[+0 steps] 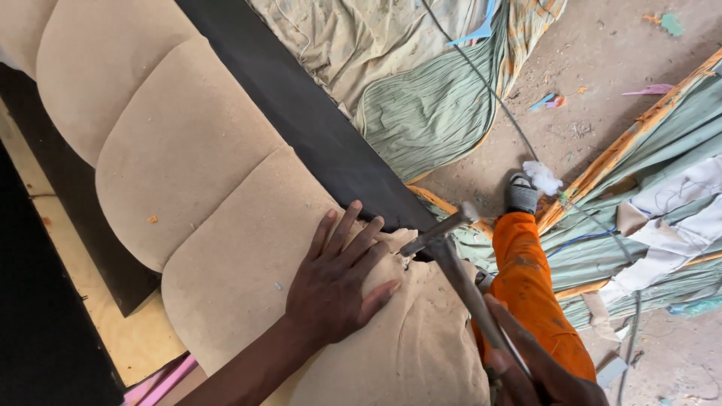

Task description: Removing staples and fabric from a sofa frame using a hammer as a pry tool.

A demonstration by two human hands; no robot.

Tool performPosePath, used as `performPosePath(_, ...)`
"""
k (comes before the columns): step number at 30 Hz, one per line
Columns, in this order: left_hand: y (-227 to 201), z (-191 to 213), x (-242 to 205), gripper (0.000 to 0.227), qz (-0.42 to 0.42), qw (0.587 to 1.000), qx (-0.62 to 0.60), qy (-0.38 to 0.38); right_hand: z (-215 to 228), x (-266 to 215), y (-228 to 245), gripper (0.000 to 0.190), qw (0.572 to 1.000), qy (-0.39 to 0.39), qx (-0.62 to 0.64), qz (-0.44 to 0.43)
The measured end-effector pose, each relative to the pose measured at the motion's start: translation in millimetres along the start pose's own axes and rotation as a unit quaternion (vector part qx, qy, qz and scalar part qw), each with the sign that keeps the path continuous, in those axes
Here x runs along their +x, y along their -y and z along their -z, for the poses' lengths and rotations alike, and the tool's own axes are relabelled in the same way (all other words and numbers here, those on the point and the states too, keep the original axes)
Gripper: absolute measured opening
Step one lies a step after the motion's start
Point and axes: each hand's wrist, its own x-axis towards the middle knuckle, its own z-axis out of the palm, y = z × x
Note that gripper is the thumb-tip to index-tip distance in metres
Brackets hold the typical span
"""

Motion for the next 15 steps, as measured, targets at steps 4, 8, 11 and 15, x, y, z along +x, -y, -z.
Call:
performPosePath(4, -2, -1, 1, 0.037, 0.011, 1.0, -0.002, -0.007, -16, -12, -15, 0.049, 0.996, -0.004, 0.053, -0.069)
performPosePath(8, -4, -2, 6, 0.036, 0.011, 1.0, 0.007, -0.024, -24, -3, -28, 0.055, 0.941, 0.156, -0.071, -0.293)
performPosePath(11, -3, -2, 2, 0.037, 0.011, 1.0, 0.019, -0.014, -7, 10, -18, 0.058, 0.928, 0.129, 0.005, -0.349)
performPosePath(15, -2, -2, 1, 0.037, 0.019, 1.0, 0.016, -0.007, -26, 5, -27, 0.058, 0.926, 0.16, 0.006, -0.343)
